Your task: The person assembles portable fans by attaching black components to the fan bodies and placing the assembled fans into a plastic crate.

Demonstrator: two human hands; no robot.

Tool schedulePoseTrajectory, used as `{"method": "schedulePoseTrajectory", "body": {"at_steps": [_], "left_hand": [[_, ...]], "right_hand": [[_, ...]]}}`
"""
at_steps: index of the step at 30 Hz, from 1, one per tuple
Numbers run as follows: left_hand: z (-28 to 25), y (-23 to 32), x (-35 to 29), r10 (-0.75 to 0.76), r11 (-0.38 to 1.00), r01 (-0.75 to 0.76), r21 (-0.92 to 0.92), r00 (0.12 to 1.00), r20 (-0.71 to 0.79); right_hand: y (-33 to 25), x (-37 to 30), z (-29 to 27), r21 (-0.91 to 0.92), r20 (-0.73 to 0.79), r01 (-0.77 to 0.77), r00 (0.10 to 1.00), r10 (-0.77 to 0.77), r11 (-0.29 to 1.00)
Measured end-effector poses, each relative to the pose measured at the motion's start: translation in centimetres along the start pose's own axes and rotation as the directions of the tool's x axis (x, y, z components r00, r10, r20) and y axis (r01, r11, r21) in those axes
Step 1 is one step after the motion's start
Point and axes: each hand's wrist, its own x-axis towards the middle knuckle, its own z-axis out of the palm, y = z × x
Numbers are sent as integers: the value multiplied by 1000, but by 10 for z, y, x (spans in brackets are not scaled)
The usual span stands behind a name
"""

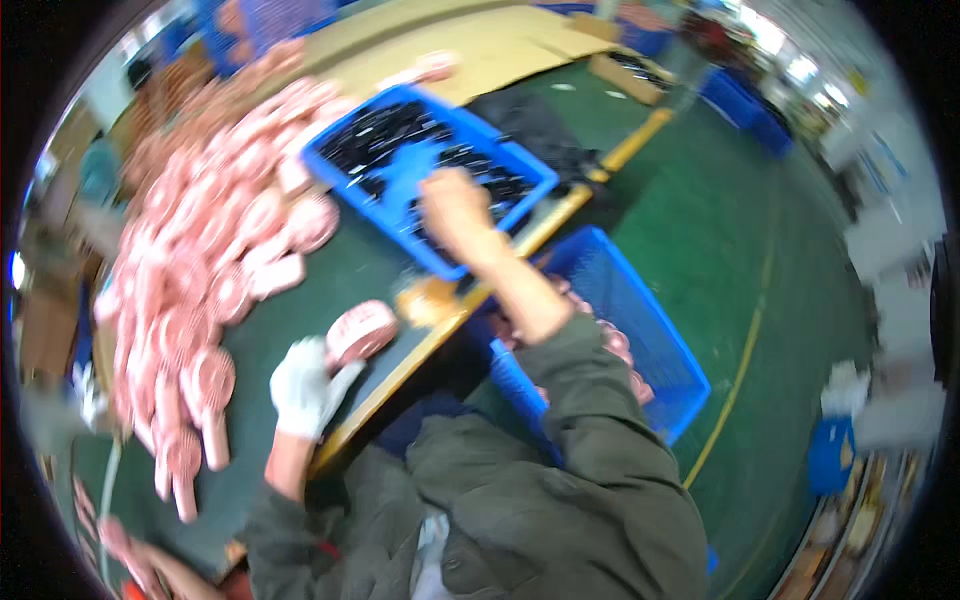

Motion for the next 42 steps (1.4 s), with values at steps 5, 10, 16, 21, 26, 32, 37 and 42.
{"method": "schedulePoseTrajectory", "body": {"at_steps": [5,10,16,21,26,32,37,42], "left_hand": [[-8,20,-7,30,998,-38,-57,991,-132],[-8,20,-7,32,997,-42,-63,988,-149],[4,9,-5,49,999,-51,-11,991,-124],[13,-4,-10,-54,995,28,-101,963,-264],[5,-5,-31,-439,-36,139,-990,887,141],[-11,24,-64,-387,-316,14,-949,911,142],[-17,26,-84,-288,-524,43,-851,931,225],[-15,41,-86,-543,-294,144,-945,788,290]], "right_hand": [[1,5,22,-41,74,79,994,-76,996],[3,3,10,26,-145,-31,989,34,999],[-25,-24,-13,683,-395,93,881,260,724],[-87,-85,-50,869,-224,82,945,240,489],[-128,-119,-52,930,-116,87,991,61,356],[-168,-129,-74,893,-282,283,958,-54,350],[-185,-133,-91,578,-552,547,809,-203,606],[-193,-133,-74,300,-647,684,658,-385,665]]}}
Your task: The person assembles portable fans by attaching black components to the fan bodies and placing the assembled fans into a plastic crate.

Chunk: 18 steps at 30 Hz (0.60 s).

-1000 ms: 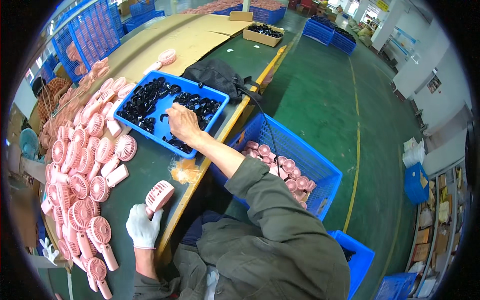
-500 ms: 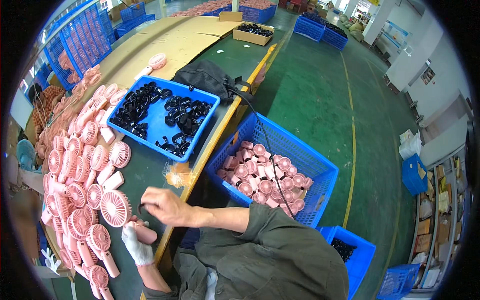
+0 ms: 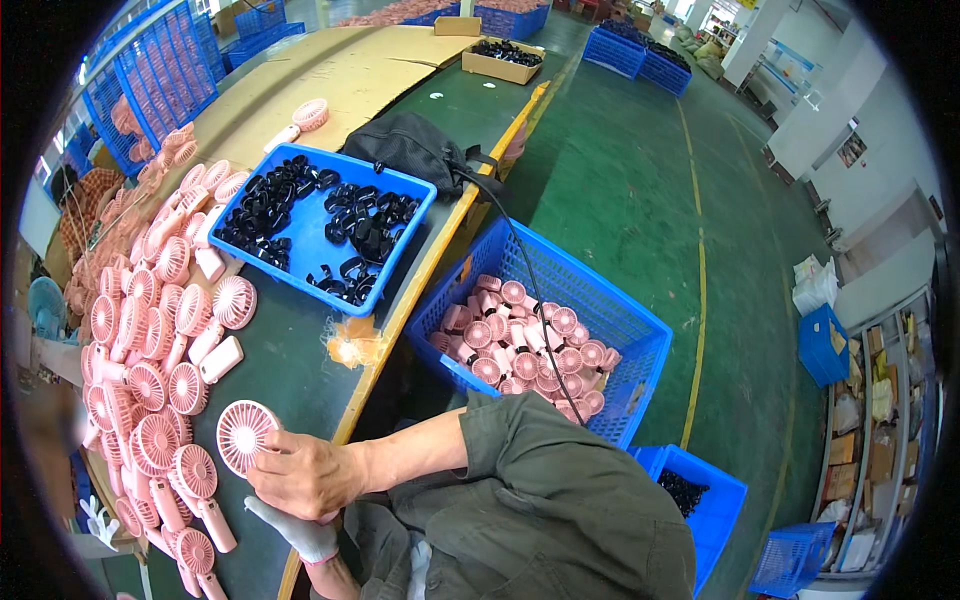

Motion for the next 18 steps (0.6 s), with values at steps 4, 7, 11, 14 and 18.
{"method": "schedulePoseTrajectory", "body": {"at_steps": [4,7,11,14,18], "left_hand": [[-31,9,11,102,971,29,-236,845,525],[-47,4,14,71,991,-31,-127,944,322],[-39,6,17,91,995,-83,-52,981,171],[-24,15,17,204,972,-212,104,976,78],[-43,13,20,111,993,-112,-37,994,-17]], "right_hand": [[-6,-11,13,90,-89,82,993,-74,993],[-11,-9,15,123,-108,48,994,-34,991],[-13,-7,8,189,-100,-67,991,87,980],[-9,-15,-11,246,-64,-195,974,217,949],[-4,-23,-19,333,51,-409,907,417,849]]}}
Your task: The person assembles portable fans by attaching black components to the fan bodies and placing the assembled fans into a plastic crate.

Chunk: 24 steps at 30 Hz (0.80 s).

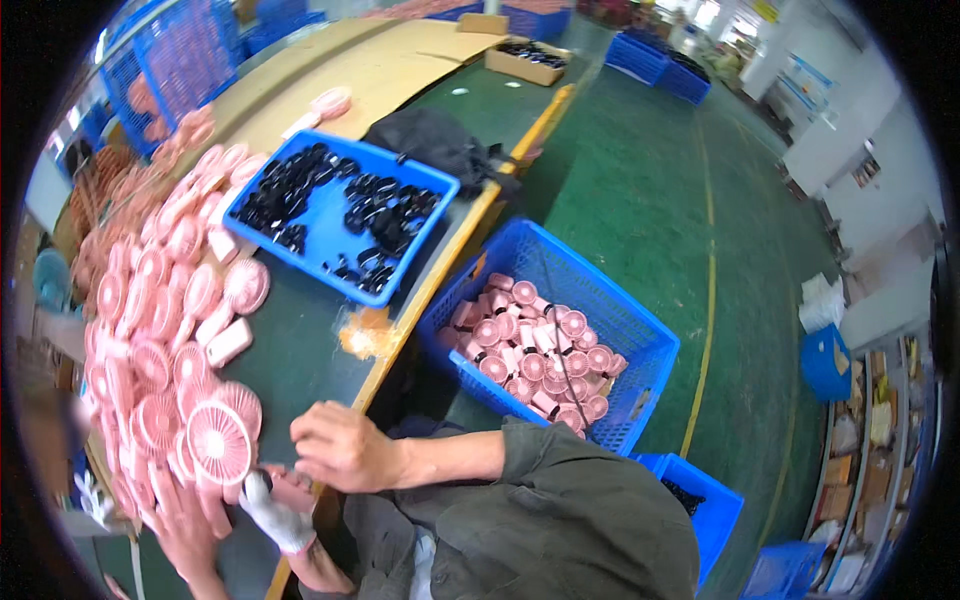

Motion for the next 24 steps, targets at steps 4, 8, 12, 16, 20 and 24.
{"method": "schedulePoseTrajectory", "body": {"at_steps": [4,8,12,16,20,24], "left_hand": [[35,-1,11,-400,903,416,-106,905,145],[70,10,0,-482,876,472,99,849,216],[68,-13,4,-501,865,488,113,832,240],[71,-15,9,-505,863,468,189,810,299],[38,-46,8,-321,935,286,212,934,154],[43,-15,-8,-277,941,243,236,953,120]], "right_hand": [[20,-19,-4,81,66,-303,952,298,950],[27,-25,5,588,514,-792,526,678,168],[27,-19,7,657,638,-727,397,660,-197],[18,-11,1,678,581,-722,411,703,-139],[11,-12,14,658,242,-684,589,771,316],[5,-11,17,558,125,-485,851,511,673]]}}
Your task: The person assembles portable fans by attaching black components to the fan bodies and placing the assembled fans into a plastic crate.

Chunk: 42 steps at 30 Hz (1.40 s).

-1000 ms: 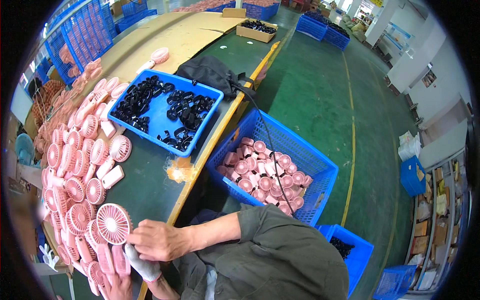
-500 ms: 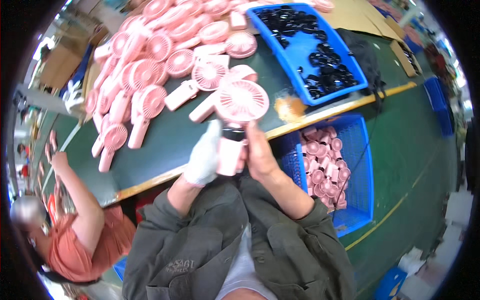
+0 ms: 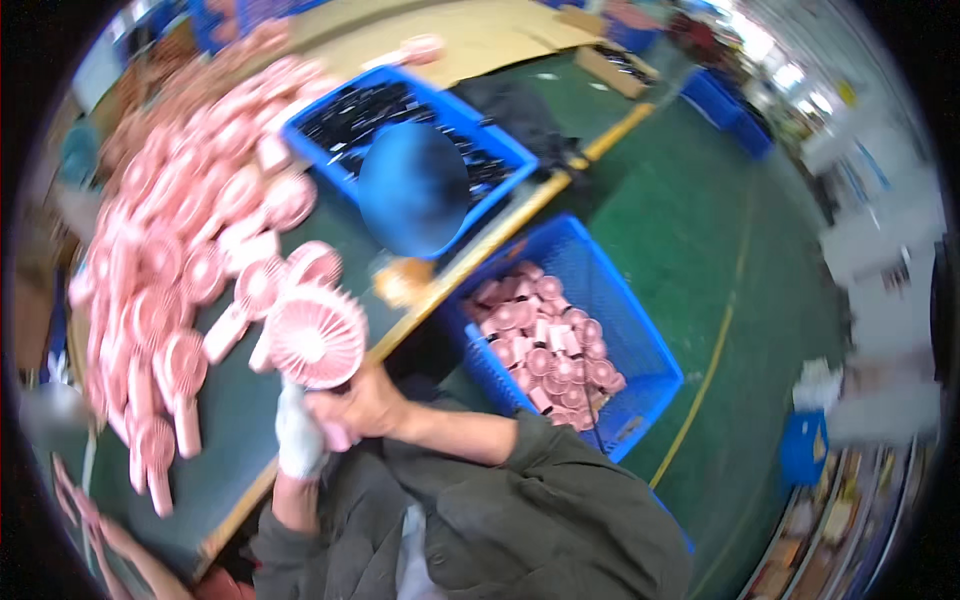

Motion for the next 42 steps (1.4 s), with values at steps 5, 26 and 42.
{"method": "schedulePoseTrajectory", "body": {"at_steps": [5,26,42], "left_hand": [[17,8,4,8,991,-14,-134,999,-43],[45,16,18,644,249,-662,707,659,390],[-3,31,94,564,-178,-341,923,734,380]], "right_hand": [[12,0,-15,24,151,43,987,-46,999],[39,-3,-75,613,171,-21,979,-108,790],[108,-157,-251,551,-725,-437,172,668,711]]}}
